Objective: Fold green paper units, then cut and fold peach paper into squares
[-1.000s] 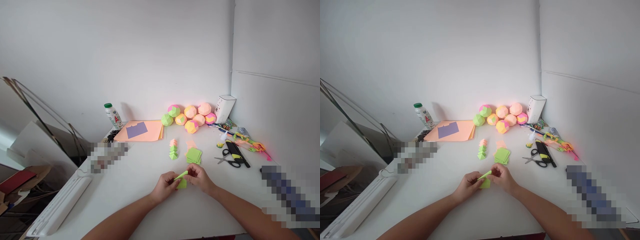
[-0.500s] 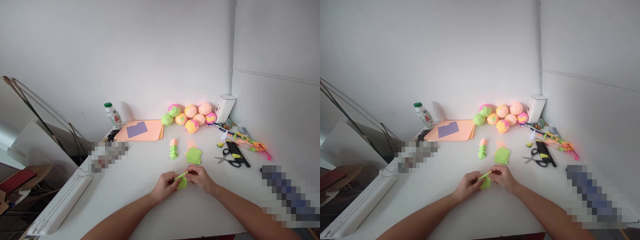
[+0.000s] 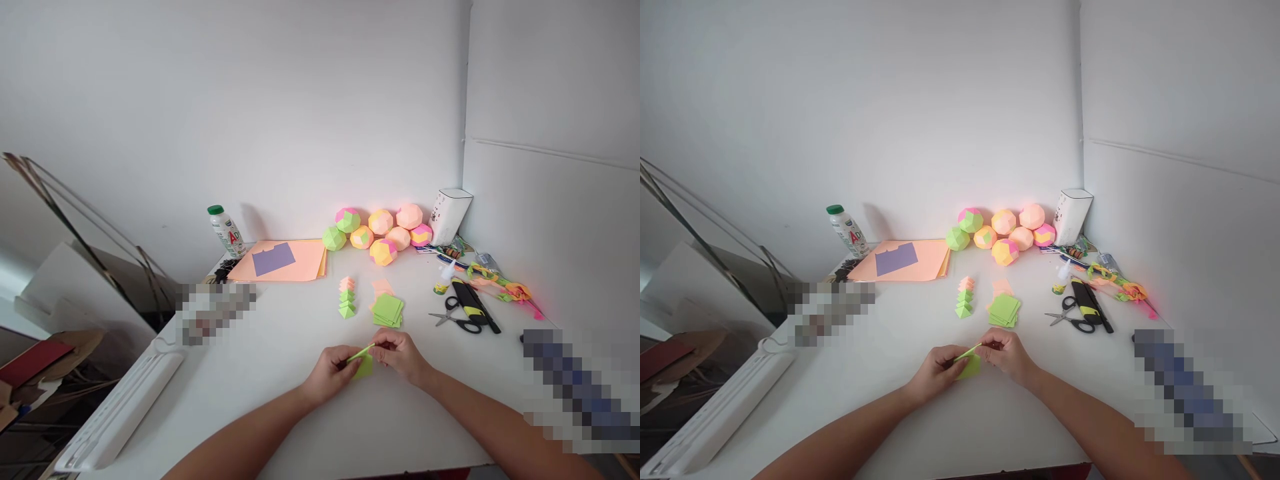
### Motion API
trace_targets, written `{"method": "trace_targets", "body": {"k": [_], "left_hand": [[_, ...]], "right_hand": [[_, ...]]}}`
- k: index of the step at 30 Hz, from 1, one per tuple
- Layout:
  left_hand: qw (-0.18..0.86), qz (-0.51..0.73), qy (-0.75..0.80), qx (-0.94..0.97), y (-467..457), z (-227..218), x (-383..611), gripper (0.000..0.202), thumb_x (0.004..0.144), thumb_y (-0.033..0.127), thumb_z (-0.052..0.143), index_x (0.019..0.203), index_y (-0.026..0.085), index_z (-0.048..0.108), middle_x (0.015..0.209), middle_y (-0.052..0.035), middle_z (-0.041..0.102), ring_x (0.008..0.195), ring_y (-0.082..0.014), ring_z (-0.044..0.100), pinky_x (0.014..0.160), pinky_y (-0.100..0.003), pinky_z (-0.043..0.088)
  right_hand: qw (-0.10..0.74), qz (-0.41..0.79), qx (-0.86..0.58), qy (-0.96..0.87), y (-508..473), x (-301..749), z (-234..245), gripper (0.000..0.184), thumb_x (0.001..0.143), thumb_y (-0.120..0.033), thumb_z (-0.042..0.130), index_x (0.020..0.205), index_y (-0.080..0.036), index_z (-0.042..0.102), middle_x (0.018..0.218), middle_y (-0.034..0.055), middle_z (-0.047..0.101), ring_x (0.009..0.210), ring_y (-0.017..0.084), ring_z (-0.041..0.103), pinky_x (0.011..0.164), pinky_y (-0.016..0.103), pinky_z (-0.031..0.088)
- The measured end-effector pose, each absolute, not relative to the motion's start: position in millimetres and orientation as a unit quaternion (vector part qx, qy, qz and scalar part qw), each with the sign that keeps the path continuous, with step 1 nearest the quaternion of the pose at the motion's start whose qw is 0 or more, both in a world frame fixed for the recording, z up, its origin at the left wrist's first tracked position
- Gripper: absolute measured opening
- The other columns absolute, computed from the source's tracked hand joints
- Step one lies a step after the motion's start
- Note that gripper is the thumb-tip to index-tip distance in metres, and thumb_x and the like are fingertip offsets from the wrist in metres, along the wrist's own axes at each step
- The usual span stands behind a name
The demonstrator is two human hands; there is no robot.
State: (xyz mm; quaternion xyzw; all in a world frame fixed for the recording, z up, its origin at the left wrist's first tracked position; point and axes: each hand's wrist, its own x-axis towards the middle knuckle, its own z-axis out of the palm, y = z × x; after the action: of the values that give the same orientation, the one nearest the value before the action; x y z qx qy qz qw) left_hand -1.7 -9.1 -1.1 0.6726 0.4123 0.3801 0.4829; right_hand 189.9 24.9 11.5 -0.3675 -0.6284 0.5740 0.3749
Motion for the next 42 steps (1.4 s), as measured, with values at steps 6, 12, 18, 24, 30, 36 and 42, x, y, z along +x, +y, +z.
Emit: {"method": "trace_targets", "body": {"k": [6,12,18,24,30,36,42], "left_hand": [[0.501,0.374,0.405,0.667,-10,-1,-3,0.036,0.088,0.043,0.049,0.091,0.017,0.073,0.066,-0.0014,0.057,0.058,-0.0117,0.043,0.053,-0.022,0.034],[0.520,0.371,0.400,0.657,-10,1,-3,0.036,0.087,0.044,0.050,0.086,0.015,0.072,0.062,0.0002,0.050,0.055,-0.0101,0.037,0.051,-0.022,0.030],[0.553,0.358,0.407,0.633,-11,2,-3,0.039,0.085,0.048,0.052,0.080,0.013,0.070,0.058,0.0012,0.046,0.052,-0.0085,0.036,0.047,-0.021,0.028],[0.585,0.346,0.425,0.597,-8,0,-5,0.047,0.081,0.056,0.055,0.084,0.012,0.070,0.055,0.0025,0.046,0.044,-0.0065,0.036,0.041,-0.020,0.030],[0.602,0.346,0.425,0.581,-7,0,-5,0.047,0.076,0.058,0.059,0.079,0.012,0.069,0.053,0.0026,0.048,0.043,-0.0062,0.037,0.041,-0.020,0.030],[0.610,0.383,0.417,0.554,-8,-2,-1,0.044,0.072,0.058,0.064,0.076,0.014,0.062,0.055,0.0039,0.050,0.044,-0.0056,0.037,0.042,-0.020,0.028],[0.621,0.401,0.414,0.531,-5,-5,-2,0.043,0.071,0.057,0.066,0.072,0.016,0.055,0.052,0.0059,0.047,0.041,-0.0053,0.037,0.041,-0.019,0.028]], "right_hand": [[0.378,0.575,-0.366,-0.626,24,189,15,0.027,0.071,-0.042,0.073,0.069,-0.017,0.063,0.067,-0.0028,0.052,0.051,0.009,0.046,0.047,0.024,0.036],[0.375,0.573,-0.359,-0.635,23,190,15,0.024,0.075,-0.040,0.070,0.068,-0.018,0.062,0.067,-0.0026,0.051,0.050,0.008,0.046,0.047,0.024,0.037],[0.371,0.533,-0.352,-0.674,21,191,23,0.025,0.082,-0.039,0.062,0.067,-0.019,0.061,0.064,-0.0013,0.052,0.056,0.012,0.048,0.052,0.026,0.041],[0.373,0.541,-0.347,-0.669,19,192,21,0.036,0.091,-0.043,0.048,0.067,-0.017,0.056,0.060,-0.0008,0.052,0.056,0.011,0.048,0.053,0.025,0.041],[0.359,0.574,-0.339,-0.653,19,192,14,0.032,0.082,-0.044,0.062,0.102,-0.019,0.058,0.081,0.0018,0.057,0.065,0.013,0.053,0.055,0.025,0.046],[0.339,0.551,-0.377,-0.663,17,189,16,0.022,0.081,-0.040,0.062,0.080,-0.017,0.061,0.063,-0.0007,0.057,0.055,0.011,0.053,0.053,0.025,0.046],[0.341,0.567,-0.382,-0.646,16,190,13,0.023,0.081,-0.040,0.062,0.083,-0.018,0.058,0.059,-0.0020,0.058,0.051,0.011,0.053,0.051,0.025,0.047]]}}
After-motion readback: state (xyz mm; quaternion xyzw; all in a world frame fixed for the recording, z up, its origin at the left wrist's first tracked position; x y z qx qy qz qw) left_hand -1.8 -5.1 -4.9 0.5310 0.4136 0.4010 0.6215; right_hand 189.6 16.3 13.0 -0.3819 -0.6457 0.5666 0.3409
